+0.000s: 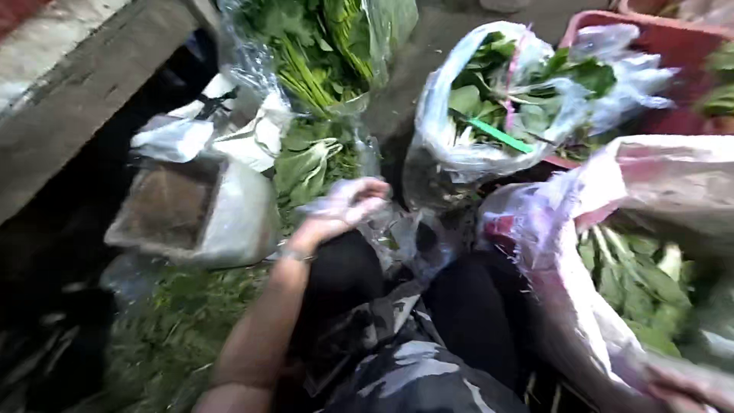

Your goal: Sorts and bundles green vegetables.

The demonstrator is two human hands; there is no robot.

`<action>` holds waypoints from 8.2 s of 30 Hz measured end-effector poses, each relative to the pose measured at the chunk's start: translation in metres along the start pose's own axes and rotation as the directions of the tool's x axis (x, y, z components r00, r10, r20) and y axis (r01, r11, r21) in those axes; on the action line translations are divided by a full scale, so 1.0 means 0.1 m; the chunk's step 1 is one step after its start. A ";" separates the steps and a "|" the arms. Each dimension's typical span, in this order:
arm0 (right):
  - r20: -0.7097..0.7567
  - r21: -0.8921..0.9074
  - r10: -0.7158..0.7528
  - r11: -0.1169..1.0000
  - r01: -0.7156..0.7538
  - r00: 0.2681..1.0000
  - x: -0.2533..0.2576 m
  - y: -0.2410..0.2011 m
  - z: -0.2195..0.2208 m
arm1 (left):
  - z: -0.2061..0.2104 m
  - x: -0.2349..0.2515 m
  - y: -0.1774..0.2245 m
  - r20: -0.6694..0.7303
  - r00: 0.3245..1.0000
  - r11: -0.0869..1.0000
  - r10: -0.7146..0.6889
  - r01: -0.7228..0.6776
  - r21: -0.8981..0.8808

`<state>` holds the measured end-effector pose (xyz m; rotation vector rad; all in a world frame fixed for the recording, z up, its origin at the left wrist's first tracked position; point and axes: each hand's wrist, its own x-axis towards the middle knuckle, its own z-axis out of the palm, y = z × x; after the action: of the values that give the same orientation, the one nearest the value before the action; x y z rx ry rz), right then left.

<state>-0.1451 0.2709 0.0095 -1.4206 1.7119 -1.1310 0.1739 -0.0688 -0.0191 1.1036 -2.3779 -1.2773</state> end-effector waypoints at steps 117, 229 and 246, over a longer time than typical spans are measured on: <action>-0.798 0.301 0.484 0.837 -0.458 0.359 -2.52 0.23 0.33 | 5.28 0.03 2.83 0.674 0.378 0.387 0.635 -0.910 0.147; 0.436 0.200 -0.248 0.964 0.176 0.865 4.54 -0.31 3.53 | -0.61 -0.58 -1.95 -0.557 0.702 0.507 -0.444 -0.315 -0.802; 0.360 0.405 -0.357 0.892 0.201 0.862 3.52 -0.79 3.84 | -0.40 -0.21 -1.42 -0.515 0.653 0.463 -0.556 -0.271 -0.844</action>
<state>0.1501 -0.1590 -0.0662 -1.5734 0.9555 -1.1084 0.2818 -0.1265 -0.1044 1.1269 -0.7224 -1.4083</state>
